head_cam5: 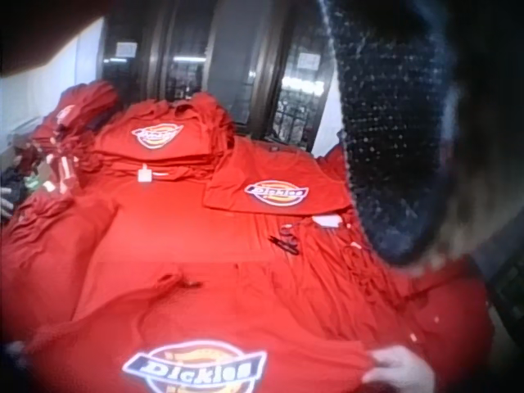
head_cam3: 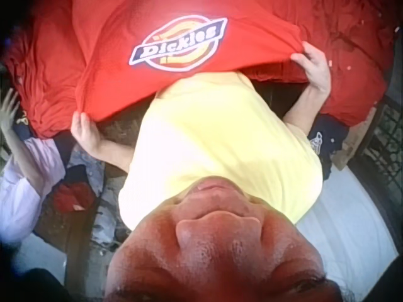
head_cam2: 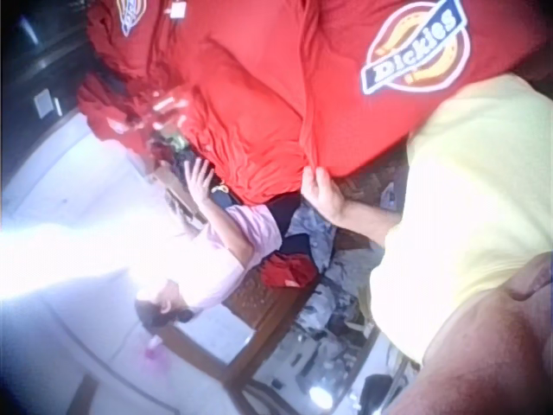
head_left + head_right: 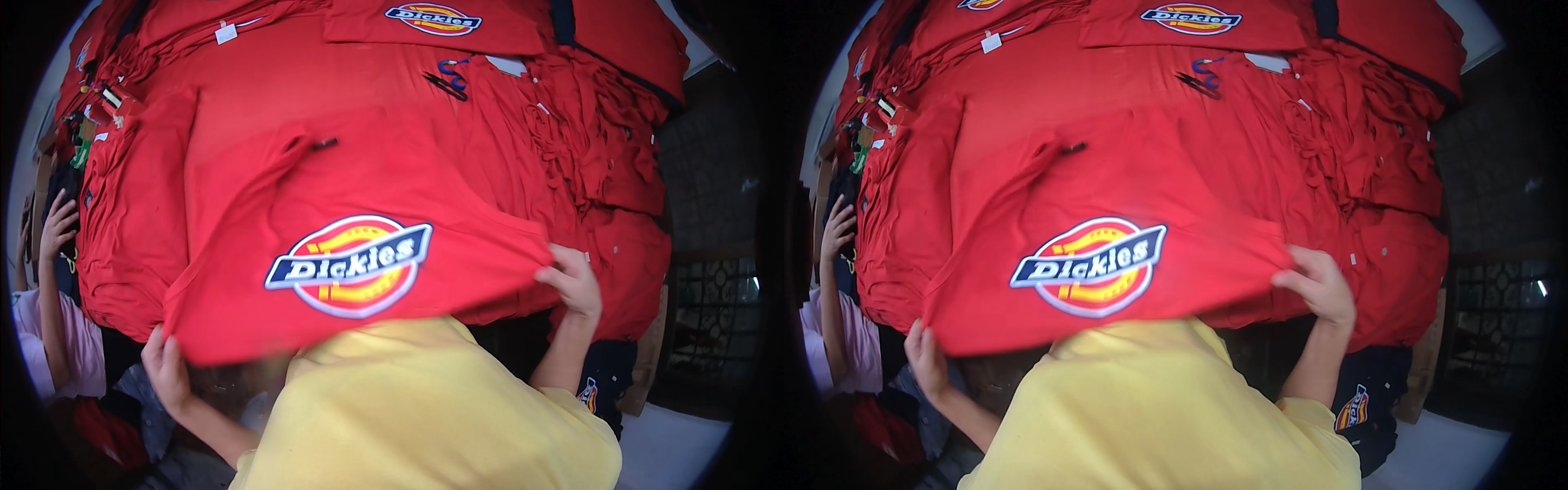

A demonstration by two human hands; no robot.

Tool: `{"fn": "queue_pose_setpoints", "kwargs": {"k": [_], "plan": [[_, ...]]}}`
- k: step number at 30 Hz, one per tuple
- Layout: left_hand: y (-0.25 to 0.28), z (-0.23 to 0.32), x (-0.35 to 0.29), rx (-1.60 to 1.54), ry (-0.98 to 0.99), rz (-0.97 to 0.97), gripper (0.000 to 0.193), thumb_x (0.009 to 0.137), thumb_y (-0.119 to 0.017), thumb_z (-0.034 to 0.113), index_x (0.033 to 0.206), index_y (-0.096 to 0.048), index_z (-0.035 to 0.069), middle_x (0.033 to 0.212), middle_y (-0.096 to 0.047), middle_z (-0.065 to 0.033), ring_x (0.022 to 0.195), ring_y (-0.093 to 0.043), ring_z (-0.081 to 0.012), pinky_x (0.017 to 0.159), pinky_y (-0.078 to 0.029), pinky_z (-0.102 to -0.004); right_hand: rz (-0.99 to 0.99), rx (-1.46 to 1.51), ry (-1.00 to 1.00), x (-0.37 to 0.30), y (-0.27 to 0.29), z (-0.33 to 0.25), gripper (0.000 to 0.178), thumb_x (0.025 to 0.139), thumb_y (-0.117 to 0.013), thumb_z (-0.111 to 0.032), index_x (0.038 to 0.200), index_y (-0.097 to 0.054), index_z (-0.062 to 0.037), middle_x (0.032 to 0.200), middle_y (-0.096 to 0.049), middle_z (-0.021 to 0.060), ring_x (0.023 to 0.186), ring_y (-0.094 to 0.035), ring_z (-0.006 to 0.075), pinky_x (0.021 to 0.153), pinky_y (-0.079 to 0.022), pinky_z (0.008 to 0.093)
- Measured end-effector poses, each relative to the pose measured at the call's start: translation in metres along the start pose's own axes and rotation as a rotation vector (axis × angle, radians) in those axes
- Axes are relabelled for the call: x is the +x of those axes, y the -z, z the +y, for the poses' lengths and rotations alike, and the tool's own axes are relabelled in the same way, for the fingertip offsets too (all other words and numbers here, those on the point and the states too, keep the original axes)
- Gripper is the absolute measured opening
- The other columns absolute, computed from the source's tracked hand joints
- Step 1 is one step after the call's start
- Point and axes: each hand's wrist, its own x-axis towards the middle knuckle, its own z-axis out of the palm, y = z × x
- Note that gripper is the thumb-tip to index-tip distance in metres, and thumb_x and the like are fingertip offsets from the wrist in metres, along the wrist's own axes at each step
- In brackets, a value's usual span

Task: The person picks up red shirts from a large pile, smooths them out on a table, and folds them one by one.

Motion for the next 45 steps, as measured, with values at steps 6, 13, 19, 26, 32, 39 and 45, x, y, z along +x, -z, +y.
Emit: {"fn": "queue_pose_setpoints", "kwargs": {"k": [6,13,19,26,32,39,45], "plan": [[0.030,0.048,0.050,-0.436,-0.449,-0.430,0.037,0.096,-0.055,0.020,0.125,-0.045,0.001,0.113,-0.052,-0.0067,0.105,-0.052,-0.0168,0.090,-0.040,-0.0295,-0.570,0.199,1.025,0.045,0.119,0.000,0.027,0.086,-0.067,-0.023,0.098,-0.064,0.0000,0.093,-0.065,0.0115,0.079,-0.062,0.0243,0.073,-0.049,0.0322],[-0.037,0.062,0.194,-0.469,-0.293,0.039,0.065,0.097,-0.055,0.032,0.148,-0.027,0.003,0.146,-0.040,-0.0161,0.131,-0.043,-0.0269,0.109,-0.034,-0.0376,0.223,0.521,0.510,0.222,0.034,-0.075,0.045,0.100,-0.051,-0.028,0.133,-0.048,0.0016,0.127,-0.057,0.0091,0.115,-0.054,0.0133,0.101,-0.040,0.0296],[-0.051,-0.057,0.179,-0.168,0.082,-0.325,0.085,0.087,-0.065,0.010,0.154,-0.012,0.013,0.149,-0.034,-0.0141,0.134,-0.038,-0.0253,0.111,-0.029,-0.0357,0.218,-0.053,0.111,0.235,0.011,-0.006,0.048,0.095,-0.055,-0.037,0.131,-0.051,-0.0046,0.112,-0.061,0.0022,0.093,-0.057,0.0106,0.078,-0.045,0.0273],[-0.019,-0.060,0.086,0.182,0.269,-0.408,0.062,0.081,-0.066,0.001,0.139,-0.045,0.004,0.118,-0.056,-0.0069,0.104,-0.055,-0.0137,0.093,-0.041,-0.0261,0.043,-0.415,0.040,0.093,-0.038,0.059,0.029,0.081,-0.067,-0.001,0.109,-0.061,-0.0049,0.094,-0.053,0.0022,0.081,-0.054,0.0115,0.075,-0.045,0.0252],[-0.038,-0.056,0.074,0.330,0.197,-0.303,0.034,0.080,-0.064,-0.003,0.114,-0.059,0.001,0.089,-0.055,0.0013,0.072,-0.049,-0.0049,0.070,-0.041,-0.0202,0.392,-0.684,0.190,0.097,-0.066,0.089,0.023,0.080,-0.065,-0.002,0.103,-0.065,-0.0078,0.093,-0.054,0.0100,0.084,-0.058,0.0257,0.076,-0.048,0.0337],[-0.016,-0.085,0.093,-0.042,0.206,-0.147,0.012,0.092,-0.058,0.012,0.100,-0.061,0.004,0.082,-0.056,0.0031,0.074,-0.051,-0.0044,0.069,-0.044,-0.0212,0.342,-0.660,0.032,0.127,-0.047,0.066,0.015,0.087,-0.058,-0.016,0.090,-0.062,-0.0015,0.083,-0.056,0.0131,0.082,-0.060,0.0324,0.070,-0.047,0.0403],[-0.044,-0.094,0.099,0.096,0.136,0.173,0.025,0.094,-0.061,0.024,0.076,-0.058,0.009,0.068,-0.048,0.0064,0.059,-0.043,-0.0020,0.050,-0.038,-0.0187,0.613,-0.924,0.115,0.147,-0.075,0.090,0.022,0.094,-0.053,-0.026,0.088,-0.059,-0.0052,0.091,-0.060,0.0127,0.081,-0.061,0.0353,0.067,-0.047,0.0450]]}}
